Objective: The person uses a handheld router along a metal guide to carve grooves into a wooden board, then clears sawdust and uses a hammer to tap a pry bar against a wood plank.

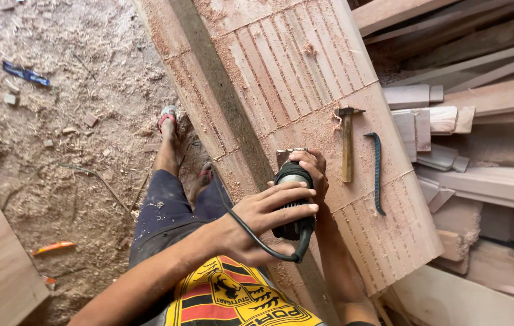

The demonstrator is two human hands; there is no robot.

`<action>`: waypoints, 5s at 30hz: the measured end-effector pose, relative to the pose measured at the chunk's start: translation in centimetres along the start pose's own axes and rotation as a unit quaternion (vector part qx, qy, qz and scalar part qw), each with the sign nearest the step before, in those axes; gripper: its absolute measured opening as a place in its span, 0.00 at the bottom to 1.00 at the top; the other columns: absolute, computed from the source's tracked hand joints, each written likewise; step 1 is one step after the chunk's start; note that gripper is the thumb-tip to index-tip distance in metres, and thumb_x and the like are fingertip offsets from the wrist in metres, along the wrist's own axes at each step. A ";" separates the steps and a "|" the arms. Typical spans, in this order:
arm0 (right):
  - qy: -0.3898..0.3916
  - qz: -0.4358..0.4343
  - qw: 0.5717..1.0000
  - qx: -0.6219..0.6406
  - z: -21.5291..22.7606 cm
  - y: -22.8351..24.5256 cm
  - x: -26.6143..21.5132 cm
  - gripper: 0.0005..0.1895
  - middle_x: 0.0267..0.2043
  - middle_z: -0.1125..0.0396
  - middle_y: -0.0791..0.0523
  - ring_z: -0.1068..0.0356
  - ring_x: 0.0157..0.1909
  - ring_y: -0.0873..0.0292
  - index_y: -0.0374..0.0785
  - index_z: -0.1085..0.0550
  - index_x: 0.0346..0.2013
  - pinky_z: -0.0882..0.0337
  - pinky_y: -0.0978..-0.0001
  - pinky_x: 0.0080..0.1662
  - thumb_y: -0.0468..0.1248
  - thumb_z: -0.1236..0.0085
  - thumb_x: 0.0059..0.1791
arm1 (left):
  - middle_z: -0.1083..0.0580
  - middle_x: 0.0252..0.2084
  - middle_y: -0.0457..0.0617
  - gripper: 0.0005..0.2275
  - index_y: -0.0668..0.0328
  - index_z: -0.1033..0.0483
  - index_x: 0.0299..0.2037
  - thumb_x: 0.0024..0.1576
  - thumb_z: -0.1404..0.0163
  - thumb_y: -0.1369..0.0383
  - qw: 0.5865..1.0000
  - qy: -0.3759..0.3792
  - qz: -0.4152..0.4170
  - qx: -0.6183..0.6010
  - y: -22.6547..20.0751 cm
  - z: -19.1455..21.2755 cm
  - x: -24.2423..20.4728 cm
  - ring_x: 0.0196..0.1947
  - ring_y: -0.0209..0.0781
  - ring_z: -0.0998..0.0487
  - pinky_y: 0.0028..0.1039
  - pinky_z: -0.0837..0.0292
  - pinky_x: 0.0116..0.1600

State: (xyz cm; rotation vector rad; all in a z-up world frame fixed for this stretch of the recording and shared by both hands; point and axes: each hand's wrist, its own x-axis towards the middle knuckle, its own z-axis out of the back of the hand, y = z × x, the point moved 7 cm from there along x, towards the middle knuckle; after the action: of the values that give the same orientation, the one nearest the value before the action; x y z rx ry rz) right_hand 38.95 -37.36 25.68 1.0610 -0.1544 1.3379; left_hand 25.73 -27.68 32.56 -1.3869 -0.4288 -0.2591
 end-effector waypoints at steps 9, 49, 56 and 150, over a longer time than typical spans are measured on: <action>0.058 -0.045 0.996 0.042 -0.9 -4.9 -1.8 0.31 0.53 0.30 0.48 0.27 0.54 0.51 0.39 0.38 0.60 0.33 0.49 0.65 0.38 0.31 0.48 | 0.41 0.77 0.61 0.20 0.48 0.33 0.71 0.69 0.50 0.63 0.995 -0.049 -0.022 0.084 5.4 -1.4 -0.8 0.80 0.65 0.42 0.46 0.37 0.80; 0.276 -0.119 0.953 -0.026 -12.4 -10.8 -1.7 0.41 0.60 0.32 0.50 0.32 0.63 0.54 0.37 0.42 0.65 0.43 0.52 0.75 0.48 0.31 0.45 | 0.50 0.74 0.79 0.28 0.54 0.24 0.62 0.53 0.44 0.52 0.837 -0.326 0.326 0.296 28.5 -0.1 -7.2 0.76 0.74 0.55 0.56 0.68 0.79; 0.254 -0.201 0.944 0.066 -12.1 -13.1 -3.0 0.42 0.61 0.32 0.51 0.33 0.65 0.52 0.42 0.44 0.66 0.49 0.51 0.78 0.46 0.28 0.45 | 0.48 0.73 0.75 0.29 0.53 0.24 0.63 0.50 0.47 0.54 0.837 -0.303 0.350 0.291 29.3 -0.5 -7.1 0.75 0.70 0.54 0.53 0.67 0.78; 0.220 -0.304 0.895 0.240 -12.4 -17.8 1.4 0.39 0.60 0.33 0.48 0.33 0.62 0.54 0.39 0.40 0.66 0.32 0.59 0.68 0.32 0.27 0.47 | 0.50 0.74 0.76 0.33 0.67 0.35 0.67 0.50 0.46 0.62 0.842 -0.344 0.323 0.263 28.4 -0.4 -7.6 0.76 0.73 0.53 0.57 0.61 0.79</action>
State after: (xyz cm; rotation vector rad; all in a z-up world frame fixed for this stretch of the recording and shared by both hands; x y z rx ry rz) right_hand 48.45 -25.37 10.24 1.0529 0.8275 1.0128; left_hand 30.99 -23.72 3.95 -0.9601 -0.5363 0.8894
